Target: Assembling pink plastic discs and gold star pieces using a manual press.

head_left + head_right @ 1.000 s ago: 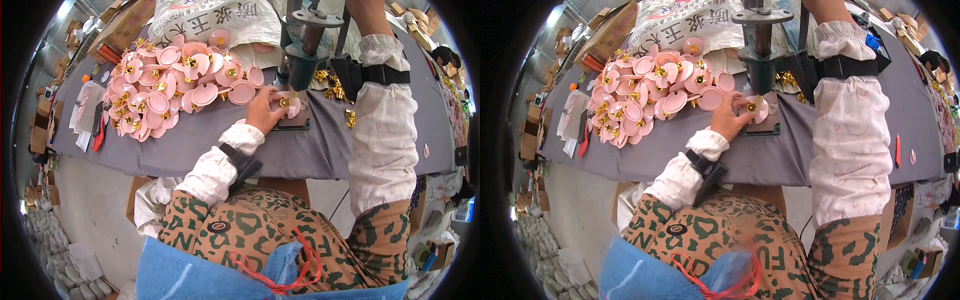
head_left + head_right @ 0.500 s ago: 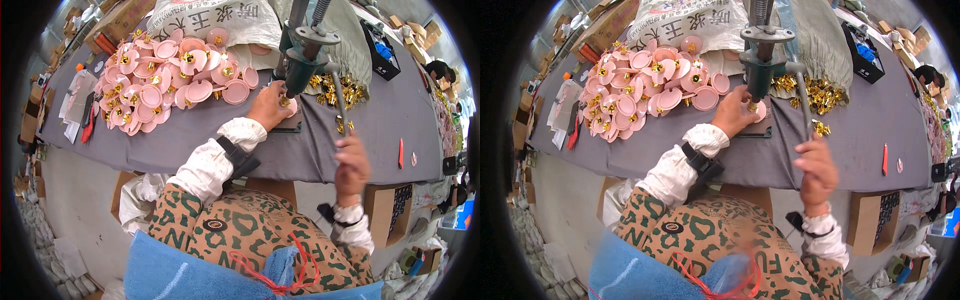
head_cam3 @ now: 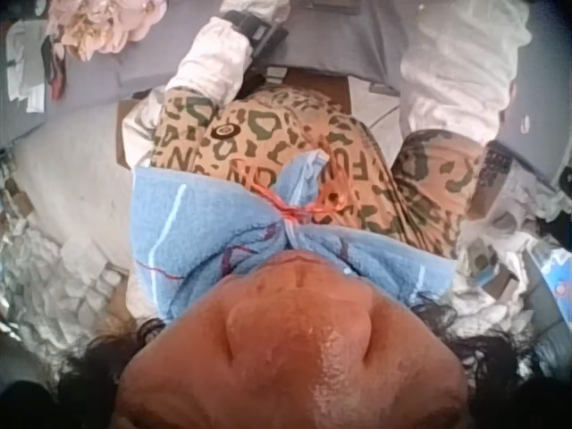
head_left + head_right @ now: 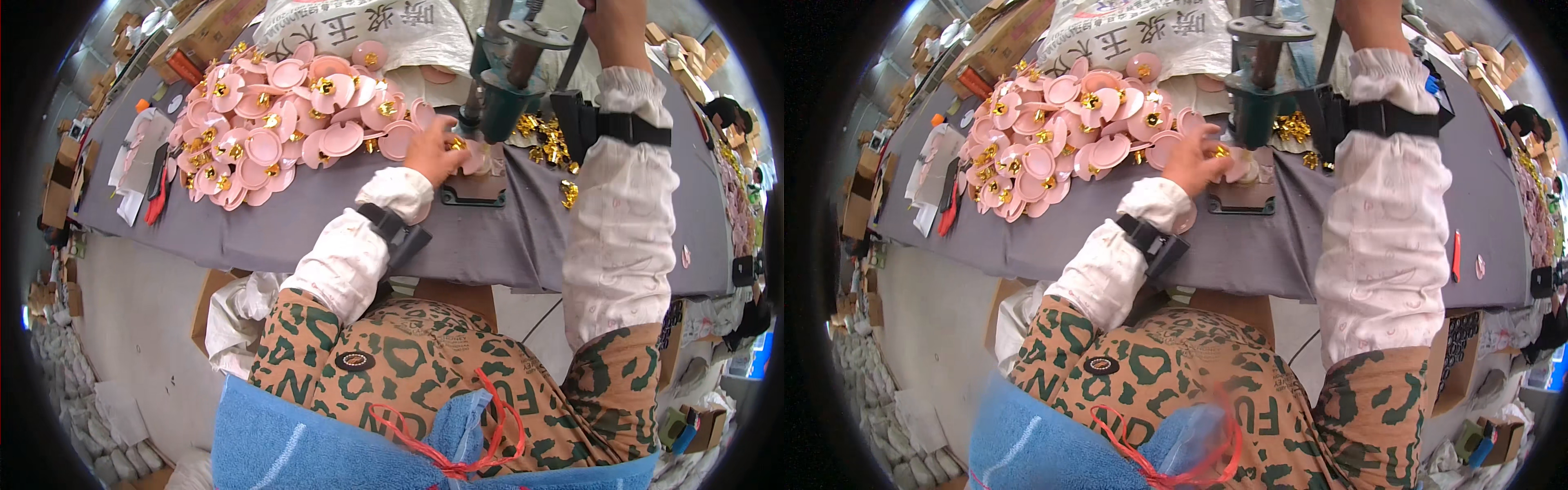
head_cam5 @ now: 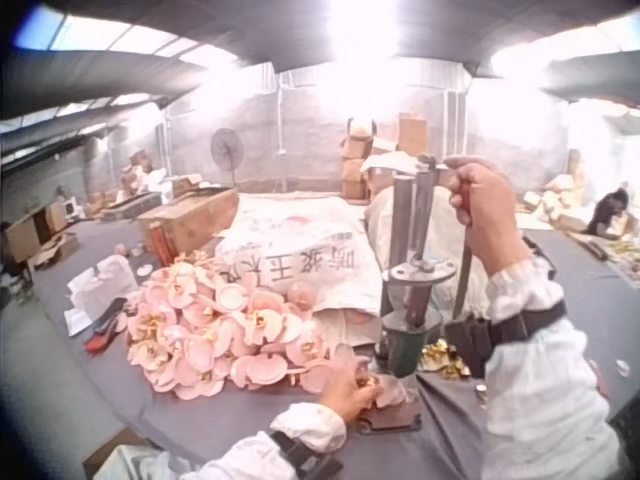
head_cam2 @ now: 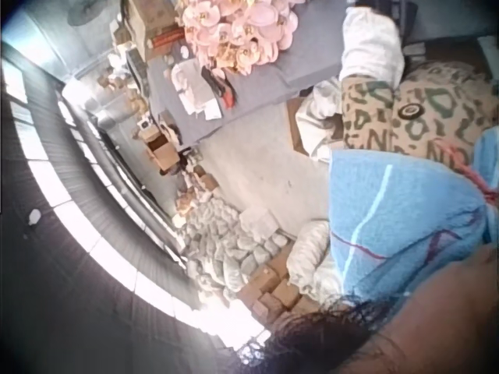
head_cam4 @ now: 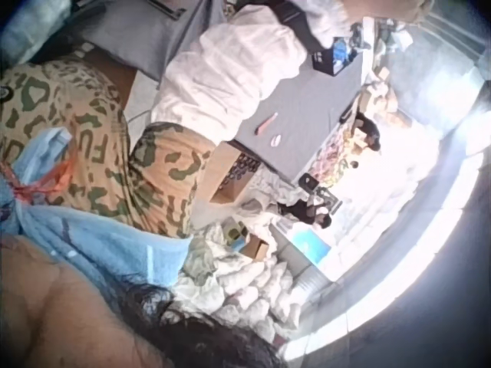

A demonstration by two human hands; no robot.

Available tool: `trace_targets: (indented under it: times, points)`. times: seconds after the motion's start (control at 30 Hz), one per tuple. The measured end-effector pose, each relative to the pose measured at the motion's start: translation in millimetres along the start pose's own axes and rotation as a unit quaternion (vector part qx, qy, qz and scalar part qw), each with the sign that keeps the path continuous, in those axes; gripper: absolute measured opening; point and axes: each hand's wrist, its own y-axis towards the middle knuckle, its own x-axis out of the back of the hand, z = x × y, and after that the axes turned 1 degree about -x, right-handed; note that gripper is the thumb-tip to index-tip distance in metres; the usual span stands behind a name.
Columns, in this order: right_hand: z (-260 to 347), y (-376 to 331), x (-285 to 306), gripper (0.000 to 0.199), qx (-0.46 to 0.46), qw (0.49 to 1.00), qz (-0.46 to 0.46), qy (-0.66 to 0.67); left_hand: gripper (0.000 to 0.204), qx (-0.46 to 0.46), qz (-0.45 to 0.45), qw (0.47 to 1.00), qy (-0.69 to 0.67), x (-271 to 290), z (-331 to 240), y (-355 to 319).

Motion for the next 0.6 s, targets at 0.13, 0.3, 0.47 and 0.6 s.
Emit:
trace_targets:
  times: [0.13, 0.3, 0.47, 0.6]
  points:
    - [-19.5, 15.7, -0.3, 0.025, -0.011, 1.0, 0.0, -0.023, 0.039, 0.037, 0.065, 0.997, 0.004, 87.9, -32.3, -24.1]
    - [-20.3, 13.6, -3.0, 0.02, -0.028, 0.998, -0.041, -0.034, 0.028, 0.015, 0.2, 0.879, 0.432, 93.7, -67.4, -69.2]
    - [-17.7, 7.6, -20.2, 0.013, -0.041, 0.999, -0.017, -0.011, 0.024, 0.009, 0.192, 0.889, 0.416, 96.6, -43.5, -91.5]
    - [-31.9, 23.5, 33.9, 0.045, 0.207, 0.753, 0.024, -0.624, 0.027, 0.08, 0.186, 0.915, 0.35, 172.7, -61.6, -150.1]
